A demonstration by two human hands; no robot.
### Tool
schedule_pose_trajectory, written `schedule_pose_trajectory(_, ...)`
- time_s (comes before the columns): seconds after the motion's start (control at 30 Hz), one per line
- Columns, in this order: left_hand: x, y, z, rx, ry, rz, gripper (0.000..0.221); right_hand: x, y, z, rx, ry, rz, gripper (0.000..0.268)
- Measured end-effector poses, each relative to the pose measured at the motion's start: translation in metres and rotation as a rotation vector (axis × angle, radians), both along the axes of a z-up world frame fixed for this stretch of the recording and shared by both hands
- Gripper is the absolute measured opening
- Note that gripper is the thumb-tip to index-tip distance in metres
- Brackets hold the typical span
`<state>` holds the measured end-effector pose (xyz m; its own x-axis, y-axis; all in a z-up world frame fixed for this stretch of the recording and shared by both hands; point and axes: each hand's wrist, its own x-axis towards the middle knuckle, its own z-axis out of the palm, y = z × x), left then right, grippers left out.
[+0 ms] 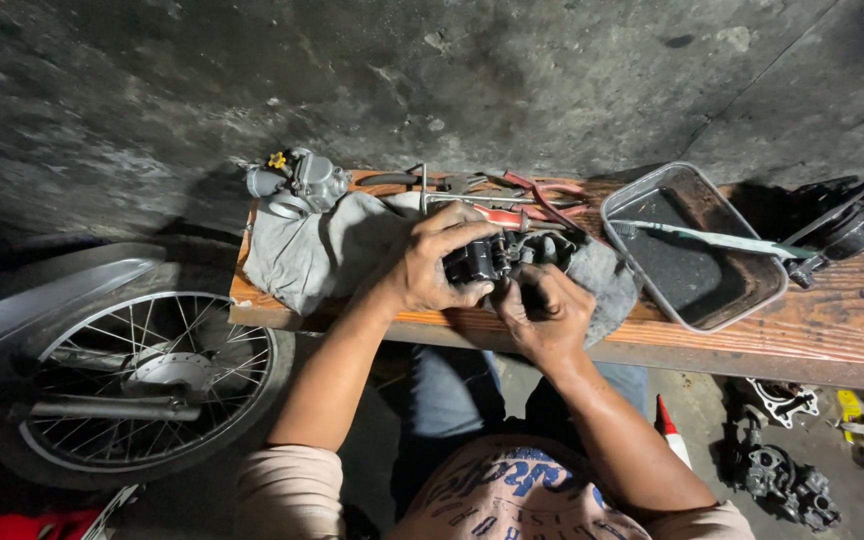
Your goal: The person cleans and reassembles motorcycle engine components by hand using a cloth and small metal parts.
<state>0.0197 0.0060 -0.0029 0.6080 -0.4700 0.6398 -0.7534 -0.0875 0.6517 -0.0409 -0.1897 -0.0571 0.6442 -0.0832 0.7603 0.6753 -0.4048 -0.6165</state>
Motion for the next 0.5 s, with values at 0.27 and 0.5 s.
schedule_pose_trajectory(0.27, 0.001, 0.000, -0.008, 0.003, 0.012, 0.004, 0.057, 0.002, 0.000, -0.029, 0.000, -0.030, -0.050, 0.003)
schedule_pose_trajectory(0.5, 0.000, 0.000, -0.009, 0.008, 0.001, 0.008, 0.058, 0.001, 0.000, -0.025, -0.017, -0.056, -0.076, 0.003)
